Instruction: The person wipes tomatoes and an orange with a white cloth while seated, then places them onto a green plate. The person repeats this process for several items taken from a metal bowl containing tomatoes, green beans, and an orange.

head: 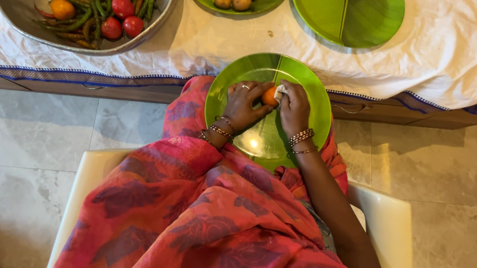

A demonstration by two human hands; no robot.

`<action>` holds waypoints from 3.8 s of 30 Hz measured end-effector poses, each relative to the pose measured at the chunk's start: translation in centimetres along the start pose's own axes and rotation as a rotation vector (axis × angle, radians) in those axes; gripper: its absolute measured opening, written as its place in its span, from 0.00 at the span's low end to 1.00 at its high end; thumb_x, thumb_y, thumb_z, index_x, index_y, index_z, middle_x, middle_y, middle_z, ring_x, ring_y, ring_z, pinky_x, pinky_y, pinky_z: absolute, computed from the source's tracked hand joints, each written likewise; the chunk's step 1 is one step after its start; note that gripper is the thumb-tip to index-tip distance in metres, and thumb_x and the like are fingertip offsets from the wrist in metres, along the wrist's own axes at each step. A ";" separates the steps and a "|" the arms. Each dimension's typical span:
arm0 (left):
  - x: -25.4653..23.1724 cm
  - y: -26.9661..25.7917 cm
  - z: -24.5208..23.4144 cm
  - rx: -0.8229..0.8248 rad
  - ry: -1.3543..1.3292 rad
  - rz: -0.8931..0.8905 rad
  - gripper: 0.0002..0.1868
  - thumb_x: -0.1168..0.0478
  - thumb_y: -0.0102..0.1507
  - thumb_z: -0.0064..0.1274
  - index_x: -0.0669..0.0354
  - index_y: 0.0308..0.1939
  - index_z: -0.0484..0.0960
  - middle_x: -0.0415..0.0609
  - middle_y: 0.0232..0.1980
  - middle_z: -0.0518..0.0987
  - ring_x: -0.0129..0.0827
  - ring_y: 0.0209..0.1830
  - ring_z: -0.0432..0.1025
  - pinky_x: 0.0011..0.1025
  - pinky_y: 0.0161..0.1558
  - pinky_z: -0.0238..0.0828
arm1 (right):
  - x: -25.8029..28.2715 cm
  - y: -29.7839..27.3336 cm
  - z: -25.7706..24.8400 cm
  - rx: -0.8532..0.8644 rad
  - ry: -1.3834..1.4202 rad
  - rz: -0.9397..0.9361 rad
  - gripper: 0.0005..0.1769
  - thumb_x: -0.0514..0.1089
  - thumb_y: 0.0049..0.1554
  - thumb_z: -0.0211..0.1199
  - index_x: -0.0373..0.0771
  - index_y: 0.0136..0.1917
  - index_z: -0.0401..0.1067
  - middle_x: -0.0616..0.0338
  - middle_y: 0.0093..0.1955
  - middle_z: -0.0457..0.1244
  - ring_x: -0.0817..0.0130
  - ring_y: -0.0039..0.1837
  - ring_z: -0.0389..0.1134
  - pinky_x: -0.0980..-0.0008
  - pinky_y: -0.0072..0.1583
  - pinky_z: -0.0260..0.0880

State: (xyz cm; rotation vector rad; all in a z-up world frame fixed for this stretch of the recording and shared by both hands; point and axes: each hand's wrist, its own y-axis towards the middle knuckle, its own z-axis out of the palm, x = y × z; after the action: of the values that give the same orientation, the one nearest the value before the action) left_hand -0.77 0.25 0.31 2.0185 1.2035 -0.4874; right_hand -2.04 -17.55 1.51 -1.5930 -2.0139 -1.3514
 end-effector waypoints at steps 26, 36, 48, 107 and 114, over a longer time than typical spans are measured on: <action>1.6 0.0 1.3 -0.052 0.045 0.007 0.30 0.51 0.59 0.60 0.48 0.66 0.76 0.45 0.59 0.78 0.42 0.63 0.69 0.45 0.66 0.54 | 1.8 -0.3 0.7 0.052 -0.062 -0.273 0.22 0.36 0.61 0.63 0.34 0.68 0.67 0.40 0.69 0.60 0.43 0.69 0.62 0.55 0.69 0.63; 0.1 0.2 -0.5 -0.013 0.016 0.013 0.35 0.46 0.57 0.64 0.46 0.67 0.74 0.47 0.59 0.77 0.45 0.62 0.68 0.47 0.63 0.54 | -0.1 -0.1 1.0 -0.085 0.206 0.047 0.11 0.33 0.63 0.63 0.37 0.59 0.69 0.54 0.59 0.68 0.64 0.57 0.71 0.67 0.56 0.73; 0.6 0.7 -0.7 0.042 -0.030 -0.056 0.38 0.44 0.58 0.64 0.46 0.70 0.72 0.47 0.56 0.77 0.44 0.60 0.68 0.46 0.63 0.54 | -3.0 2.7 0.7 -0.156 0.409 0.220 0.11 0.34 0.63 0.61 0.34 0.58 0.64 0.51 0.60 0.68 0.72 0.52 0.71 0.73 0.50 0.75; 1.3 2.2 1.2 -0.160 0.050 -0.107 0.37 0.45 0.55 0.68 0.57 0.61 0.74 0.54 0.60 0.74 0.50 0.63 0.66 0.48 0.61 0.59 | -1.3 1.6 2.1 0.117 -0.135 -0.122 0.31 0.24 0.55 0.54 0.38 0.71 0.68 0.49 0.71 0.64 0.50 0.74 0.63 0.48 0.74 0.57; 1.6 1.9 0.9 -0.120 0.018 -0.104 0.32 0.54 0.53 0.66 0.52 0.61 0.78 0.49 0.56 0.76 0.47 0.60 0.68 0.47 0.60 0.60 | 1.7 2.1 1.2 0.076 0.062 -0.253 0.24 0.25 0.59 0.53 0.36 0.67 0.69 0.46 0.71 0.62 0.49 0.74 0.63 0.55 0.74 0.65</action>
State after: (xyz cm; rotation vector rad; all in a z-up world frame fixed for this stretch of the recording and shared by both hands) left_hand 1.74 -0.06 -0.56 1.8701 1.3224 -0.4374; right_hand -0.49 -15.61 3.03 -1.2824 -2.2598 -1.3695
